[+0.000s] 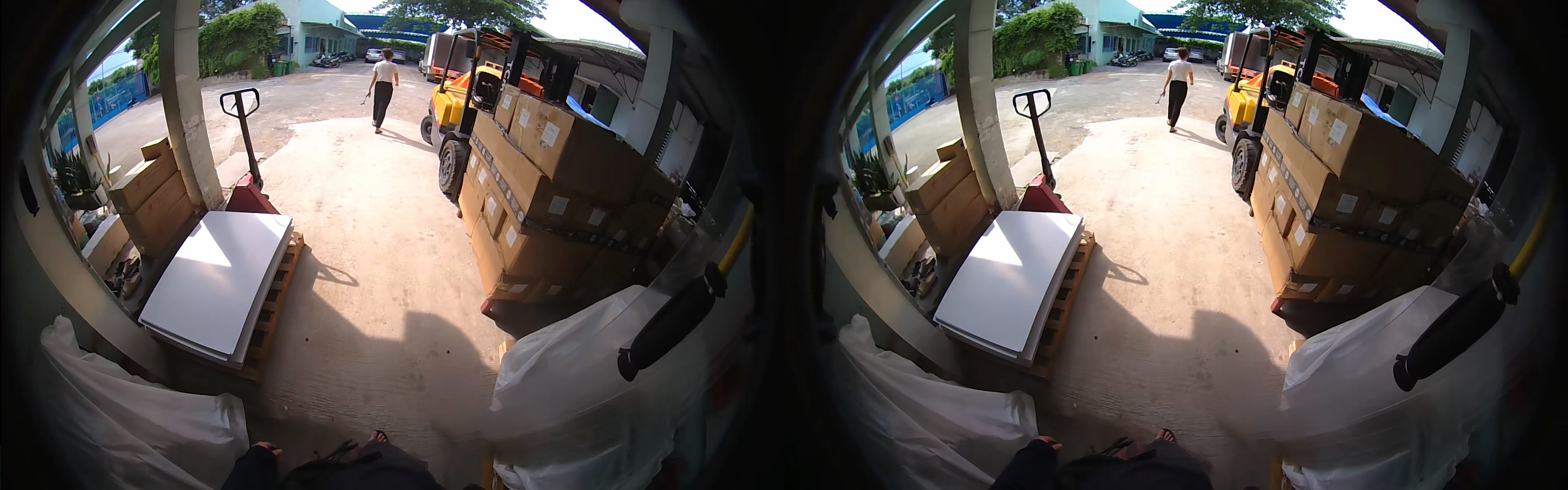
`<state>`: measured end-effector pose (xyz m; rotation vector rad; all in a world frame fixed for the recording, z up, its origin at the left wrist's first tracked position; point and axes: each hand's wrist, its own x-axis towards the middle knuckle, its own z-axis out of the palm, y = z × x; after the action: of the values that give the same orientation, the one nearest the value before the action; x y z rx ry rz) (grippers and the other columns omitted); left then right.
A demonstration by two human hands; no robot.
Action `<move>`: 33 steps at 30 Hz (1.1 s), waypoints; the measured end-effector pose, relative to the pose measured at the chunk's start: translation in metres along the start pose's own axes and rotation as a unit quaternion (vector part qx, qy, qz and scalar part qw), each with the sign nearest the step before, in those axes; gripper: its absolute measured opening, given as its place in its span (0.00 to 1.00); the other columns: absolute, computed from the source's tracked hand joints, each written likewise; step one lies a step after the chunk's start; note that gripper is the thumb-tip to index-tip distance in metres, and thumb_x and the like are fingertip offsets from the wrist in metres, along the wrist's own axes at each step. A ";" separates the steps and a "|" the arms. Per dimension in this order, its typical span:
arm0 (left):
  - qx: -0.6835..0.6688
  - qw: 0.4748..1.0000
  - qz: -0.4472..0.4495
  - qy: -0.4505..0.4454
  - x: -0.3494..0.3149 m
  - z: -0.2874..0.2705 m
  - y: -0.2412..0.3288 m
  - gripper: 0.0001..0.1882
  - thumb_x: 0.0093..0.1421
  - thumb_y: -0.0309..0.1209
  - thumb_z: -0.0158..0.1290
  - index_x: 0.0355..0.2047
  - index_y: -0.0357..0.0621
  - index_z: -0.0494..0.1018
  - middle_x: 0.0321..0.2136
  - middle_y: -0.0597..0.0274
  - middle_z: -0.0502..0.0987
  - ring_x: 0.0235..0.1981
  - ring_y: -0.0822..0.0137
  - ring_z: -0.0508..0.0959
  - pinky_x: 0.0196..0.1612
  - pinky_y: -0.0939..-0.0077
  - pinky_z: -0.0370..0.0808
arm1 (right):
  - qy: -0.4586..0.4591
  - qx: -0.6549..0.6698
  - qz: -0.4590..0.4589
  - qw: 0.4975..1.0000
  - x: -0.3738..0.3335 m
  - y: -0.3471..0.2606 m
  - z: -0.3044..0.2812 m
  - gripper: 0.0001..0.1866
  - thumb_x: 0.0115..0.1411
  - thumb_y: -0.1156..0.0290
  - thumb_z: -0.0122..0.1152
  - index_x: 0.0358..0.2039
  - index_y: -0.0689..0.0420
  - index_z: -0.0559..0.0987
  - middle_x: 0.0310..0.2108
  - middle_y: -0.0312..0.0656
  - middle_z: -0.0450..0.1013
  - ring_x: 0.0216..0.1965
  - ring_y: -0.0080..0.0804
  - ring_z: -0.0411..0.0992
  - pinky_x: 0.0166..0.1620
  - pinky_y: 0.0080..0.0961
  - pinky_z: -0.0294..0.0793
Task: The person handles small items in a warehouse, hands a small object to a woman, then walks outside to operate a forklift. They drive the forklift carrying stacked boxes through the yard and maneuver it near parked vehicles.
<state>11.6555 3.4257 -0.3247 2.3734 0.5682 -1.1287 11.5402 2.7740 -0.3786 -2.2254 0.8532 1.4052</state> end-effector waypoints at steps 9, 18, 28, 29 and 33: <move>0.001 0.981 -0.163 -0.108 0.203 -0.147 0.073 0.43 0.55 0.69 0.51 0.55 0.44 0.76 0.56 0.49 0.74 0.61 0.54 0.71 0.62 0.61 0.67 | 0.175 0.280 -0.450 0.830 0.088 -0.540 -0.406 0.17 0.66 0.62 0.57 0.50 0.60 0.77 0.38 0.44 0.81 0.37 0.28 0.78 0.42 0.27 0.77; -0.076 0.985 0.103 0.117 0.463 -0.496 0.408 0.20 0.59 0.43 0.61 0.42 0.38 0.82 0.34 0.52 0.84 0.39 0.59 0.83 0.46 0.63 0.77 | 0.096 0.255 -0.119 0.955 0.187 -0.614 -0.516 0.16 0.66 0.63 0.57 0.49 0.59 0.77 0.37 0.43 0.80 0.31 0.25 0.77 0.36 0.24 0.77; -0.228 0.934 0.248 0.118 0.690 -0.721 0.776 0.19 0.61 0.39 0.60 0.47 0.39 0.79 0.32 0.56 0.83 0.33 0.66 0.83 0.40 0.69 0.81 | 0.008 0.266 0.045 0.963 0.382 -0.723 -0.739 0.15 0.67 0.64 0.56 0.49 0.58 0.78 0.37 0.42 0.81 0.32 0.27 0.78 0.37 0.24 0.77; -0.019 0.972 0.191 0.134 0.715 -0.721 0.776 0.24 0.58 0.47 0.61 0.48 0.46 0.80 0.37 0.54 0.84 0.40 0.59 0.84 0.50 0.65 0.79 | 0.016 0.259 0.031 0.965 0.402 -0.748 -0.787 0.15 0.67 0.64 0.56 0.49 0.58 0.78 0.38 0.42 0.81 0.32 0.27 0.78 0.37 0.24 0.77; 0.159 0.980 0.002 -0.118 0.789 -0.731 0.761 0.33 0.56 0.59 0.59 0.53 0.49 0.77 0.53 0.50 0.78 0.58 0.54 0.74 0.62 0.61 0.69 | 0.098 0.269 -0.116 0.951 0.446 -0.886 -1.016 0.14 0.67 0.64 0.55 0.49 0.57 0.78 0.38 0.42 0.81 0.33 0.28 0.78 0.37 0.25 0.77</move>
<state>12.9703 3.3457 -0.3745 2.4445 0.3200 -1.5742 12.9576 2.6986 -0.3477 -1.9694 0.8766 0.7382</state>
